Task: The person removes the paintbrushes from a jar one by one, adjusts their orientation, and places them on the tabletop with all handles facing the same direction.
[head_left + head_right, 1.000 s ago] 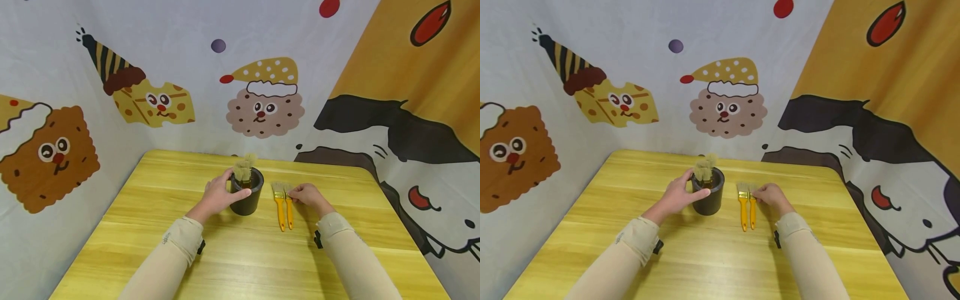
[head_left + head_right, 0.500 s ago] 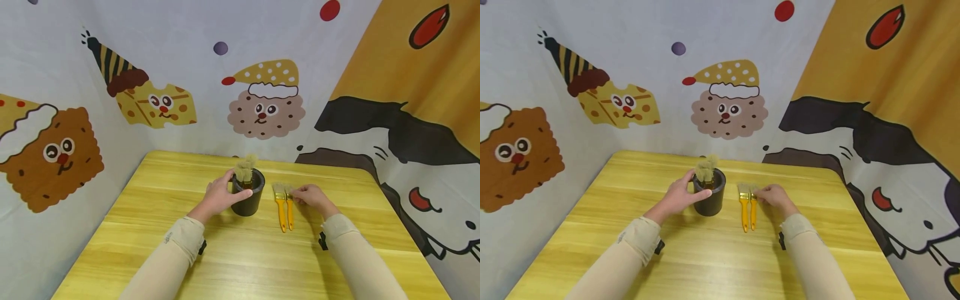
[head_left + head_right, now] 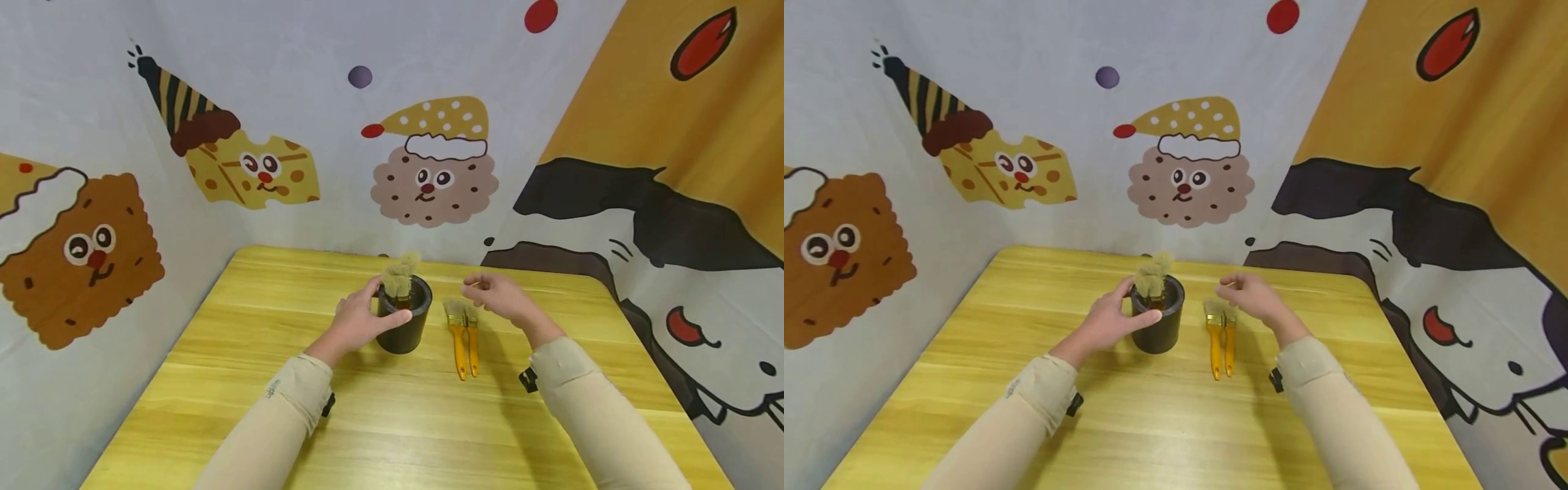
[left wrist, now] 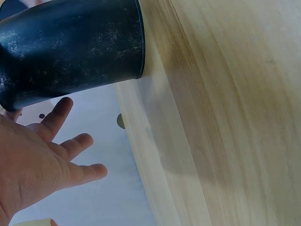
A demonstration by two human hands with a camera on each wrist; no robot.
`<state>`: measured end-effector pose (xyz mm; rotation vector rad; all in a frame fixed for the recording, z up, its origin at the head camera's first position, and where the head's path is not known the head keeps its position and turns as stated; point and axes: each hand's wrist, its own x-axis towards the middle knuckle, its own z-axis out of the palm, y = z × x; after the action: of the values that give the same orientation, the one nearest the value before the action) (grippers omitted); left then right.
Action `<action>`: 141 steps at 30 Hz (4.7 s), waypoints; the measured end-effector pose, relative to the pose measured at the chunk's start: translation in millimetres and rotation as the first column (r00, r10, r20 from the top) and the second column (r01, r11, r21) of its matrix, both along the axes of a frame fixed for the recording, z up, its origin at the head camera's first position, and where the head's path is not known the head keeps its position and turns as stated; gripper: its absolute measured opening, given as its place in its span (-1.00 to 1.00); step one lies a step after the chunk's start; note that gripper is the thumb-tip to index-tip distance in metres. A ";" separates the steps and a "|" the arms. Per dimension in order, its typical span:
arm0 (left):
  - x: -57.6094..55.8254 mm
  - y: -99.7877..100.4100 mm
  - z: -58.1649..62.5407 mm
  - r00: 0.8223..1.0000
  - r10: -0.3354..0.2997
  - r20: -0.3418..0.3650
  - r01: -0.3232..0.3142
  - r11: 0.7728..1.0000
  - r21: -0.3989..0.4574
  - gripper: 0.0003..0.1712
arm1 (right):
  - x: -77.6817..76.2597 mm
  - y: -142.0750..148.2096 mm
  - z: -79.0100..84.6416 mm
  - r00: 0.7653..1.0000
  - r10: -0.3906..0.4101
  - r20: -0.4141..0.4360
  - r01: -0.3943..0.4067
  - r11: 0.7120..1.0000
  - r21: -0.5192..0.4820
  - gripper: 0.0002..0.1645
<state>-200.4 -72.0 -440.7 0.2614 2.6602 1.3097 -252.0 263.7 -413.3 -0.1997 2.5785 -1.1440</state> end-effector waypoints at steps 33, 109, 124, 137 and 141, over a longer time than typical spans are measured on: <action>1.4 -1.4 3.2 0.999 -0.026 -0.033 0.025 1.000 -0.002 0.26 | 9.6 -104.7 11.6 0.992 0.055 -0.111 -0.067 0.992 -0.110 -0.52; 7.5 0.8 2.9 1.000 -0.004 0.022 0.005 1.000 -0.017 0.33 | 12.3 -43.4 86.2 0.931 -0.210 -0.298 0.146 0.964 -0.223 -0.51; 6.5 0.9 2.4 1.000 0.007 0.011 -0.006 1.000 -0.030 0.31 | 16.3 55.0 24.1 0.984 -0.175 0.010 0.174 0.982 0.068 -0.33; 6.5 0.8 3.5 1.000 -0.010 0.011 0.010 0.999 -0.031 0.33 | 8.0 47.5 -40.0 0.988 -0.112 0.107 0.106 0.993 0.061 -0.70; 6.6 0.3 4.4 1.000 -0.011 0.006 0.011 0.999 -0.031 0.33 | 8.0 47.8 -46.2 0.989 -0.118 0.091 0.110 0.990 0.088 -0.67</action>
<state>-193.8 -71.7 -436.3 0.2673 2.6675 1.2630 -244.0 311.4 -459.5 0.0218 2.5736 -1.0542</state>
